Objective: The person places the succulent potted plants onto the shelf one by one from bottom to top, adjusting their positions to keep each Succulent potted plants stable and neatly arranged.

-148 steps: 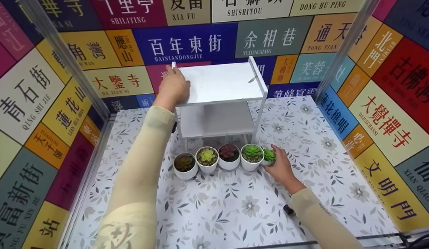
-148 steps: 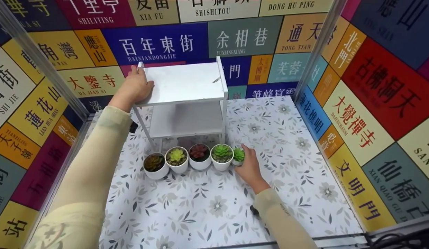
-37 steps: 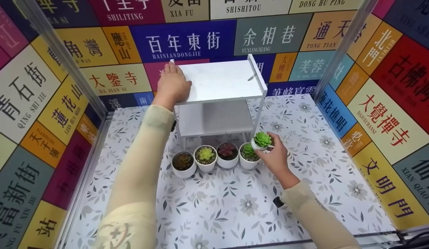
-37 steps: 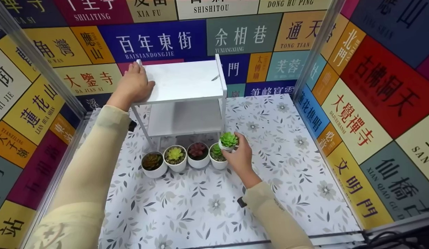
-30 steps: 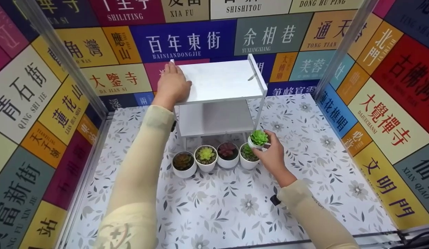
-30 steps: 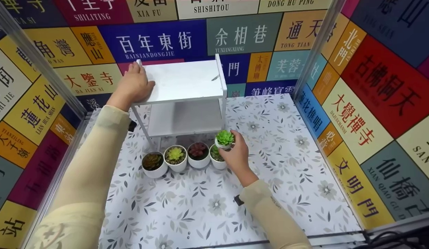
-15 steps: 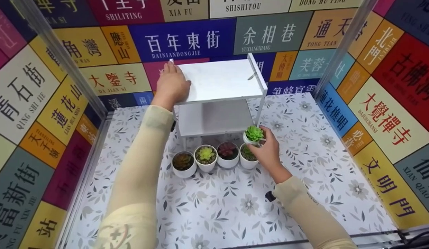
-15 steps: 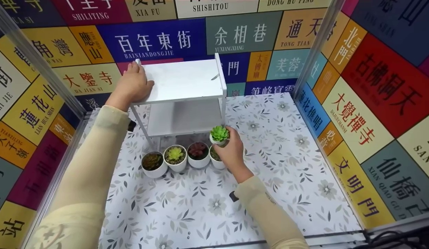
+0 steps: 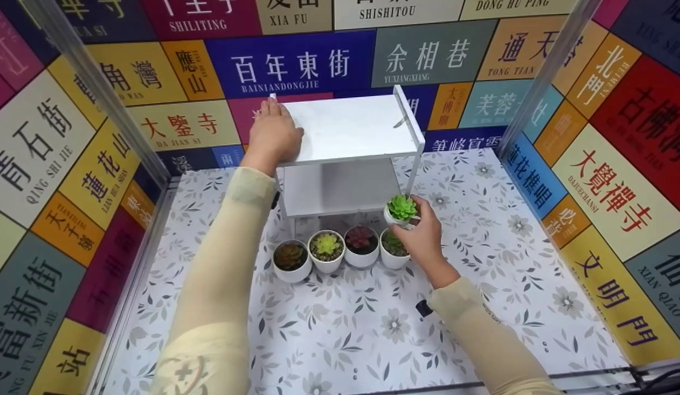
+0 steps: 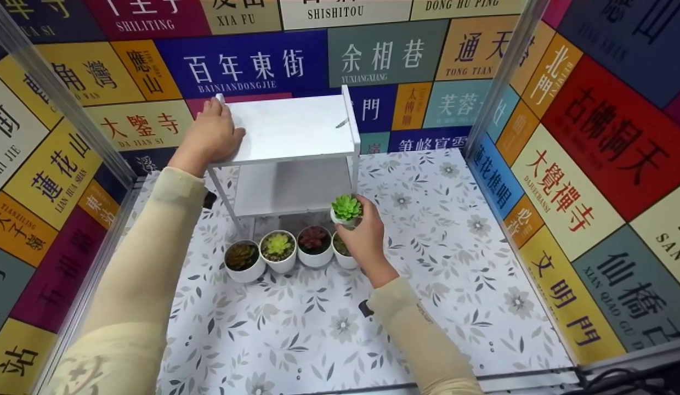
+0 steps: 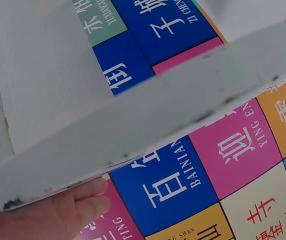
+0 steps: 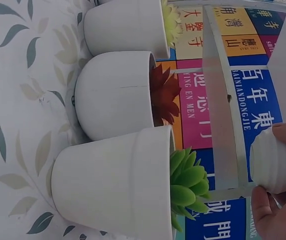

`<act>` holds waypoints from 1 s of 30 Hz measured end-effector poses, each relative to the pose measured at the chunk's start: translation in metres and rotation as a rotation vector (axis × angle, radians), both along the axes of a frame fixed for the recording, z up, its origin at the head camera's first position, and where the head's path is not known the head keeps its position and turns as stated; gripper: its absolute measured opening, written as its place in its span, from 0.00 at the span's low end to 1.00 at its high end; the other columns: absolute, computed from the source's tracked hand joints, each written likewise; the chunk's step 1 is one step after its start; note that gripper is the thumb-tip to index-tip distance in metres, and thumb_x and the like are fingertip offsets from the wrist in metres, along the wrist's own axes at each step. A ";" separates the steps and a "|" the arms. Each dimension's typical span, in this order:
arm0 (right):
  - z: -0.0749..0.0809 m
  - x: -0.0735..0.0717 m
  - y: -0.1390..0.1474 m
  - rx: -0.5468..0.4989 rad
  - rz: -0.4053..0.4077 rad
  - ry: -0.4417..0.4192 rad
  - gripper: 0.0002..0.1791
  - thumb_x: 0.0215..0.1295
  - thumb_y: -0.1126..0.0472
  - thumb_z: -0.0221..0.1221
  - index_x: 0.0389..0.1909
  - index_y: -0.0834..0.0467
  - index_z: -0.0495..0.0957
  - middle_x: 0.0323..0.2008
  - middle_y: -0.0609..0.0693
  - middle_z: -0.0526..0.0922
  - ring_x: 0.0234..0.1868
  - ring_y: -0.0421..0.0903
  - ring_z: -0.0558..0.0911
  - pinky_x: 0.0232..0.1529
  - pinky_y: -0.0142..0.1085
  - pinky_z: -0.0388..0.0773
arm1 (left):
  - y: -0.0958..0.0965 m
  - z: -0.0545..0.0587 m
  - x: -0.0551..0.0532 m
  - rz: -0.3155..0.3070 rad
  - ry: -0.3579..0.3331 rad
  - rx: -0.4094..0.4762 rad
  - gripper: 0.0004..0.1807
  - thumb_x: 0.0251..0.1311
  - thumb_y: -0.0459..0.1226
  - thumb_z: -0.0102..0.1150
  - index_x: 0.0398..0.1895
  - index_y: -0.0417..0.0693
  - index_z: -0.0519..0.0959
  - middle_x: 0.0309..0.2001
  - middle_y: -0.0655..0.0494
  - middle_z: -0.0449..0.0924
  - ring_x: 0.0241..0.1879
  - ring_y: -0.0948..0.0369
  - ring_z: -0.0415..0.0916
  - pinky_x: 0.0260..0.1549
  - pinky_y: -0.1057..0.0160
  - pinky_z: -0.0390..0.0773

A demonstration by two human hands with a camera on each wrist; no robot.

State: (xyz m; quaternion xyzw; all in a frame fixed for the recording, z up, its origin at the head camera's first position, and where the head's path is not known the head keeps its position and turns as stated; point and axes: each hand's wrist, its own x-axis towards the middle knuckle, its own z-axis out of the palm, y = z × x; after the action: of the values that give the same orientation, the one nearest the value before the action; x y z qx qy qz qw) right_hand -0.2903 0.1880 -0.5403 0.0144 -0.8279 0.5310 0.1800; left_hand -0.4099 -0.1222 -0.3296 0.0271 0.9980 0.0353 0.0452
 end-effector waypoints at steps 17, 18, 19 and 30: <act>0.000 -0.001 -0.016 -0.076 -0.063 0.022 0.41 0.57 0.60 0.78 0.71 0.61 0.72 0.65 0.61 0.79 0.62 0.59 0.82 0.62 0.53 0.85 | 0.000 -0.001 0.002 0.007 0.006 0.020 0.44 0.83 0.53 0.34 0.84 0.29 0.38 0.86 0.33 0.25 0.87 0.40 0.28 0.86 0.44 0.35; 0.000 -0.001 -0.017 -0.074 -0.068 0.024 0.41 0.58 0.60 0.78 0.71 0.61 0.72 0.65 0.60 0.79 0.62 0.58 0.82 0.62 0.53 0.84 | 0.000 -0.001 0.002 0.011 0.005 0.021 0.44 0.83 0.53 0.34 0.85 0.29 0.38 0.86 0.34 0.25 0.87 0.41 0.28 0.86 0.45 0.35; 0.000 -0.001 -0.018 -0.069 -0.072 0.025 0.41 0.58 0.60 0.77 0.71 0.61 0.72 0.65 0.60 0.78 0.61 0.58 0.82 0.62 0.53 0.84 | 0.000 -0.001 0.002 0.012 0.003 0.019 0.44 0.83 0.53 0.34 0.85 0.30 0.38 0.86 0.34 0.25 0.87 0.41 0.28 0.86 0.45 0.35; -0.006 -0.003 -0.032 -0.053 -0.141 -0.003 0.43 0.56 0.59 0.78 0.72 0.61 0.71 0.66 0.62 0.77 0.64 0.60 0.79 0.65 0.55 0.81 | -0.001 -0.001 0.000 0.010 0.008 0.007 0.44 0.83 0.53 0.35 0.84 0.28 0.42 0.86 0.33 0.28 0.87 0.41 0.29 0.87 0.45 0.37</act>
State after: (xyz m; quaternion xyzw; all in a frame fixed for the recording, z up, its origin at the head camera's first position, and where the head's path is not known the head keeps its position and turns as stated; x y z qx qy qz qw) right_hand -0.2936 0.1559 -0.5460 -0.0497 -0.8128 0.5388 0.2159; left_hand -0.4102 -0.1231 -0.3309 0.0224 0.9982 0.0388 0.0408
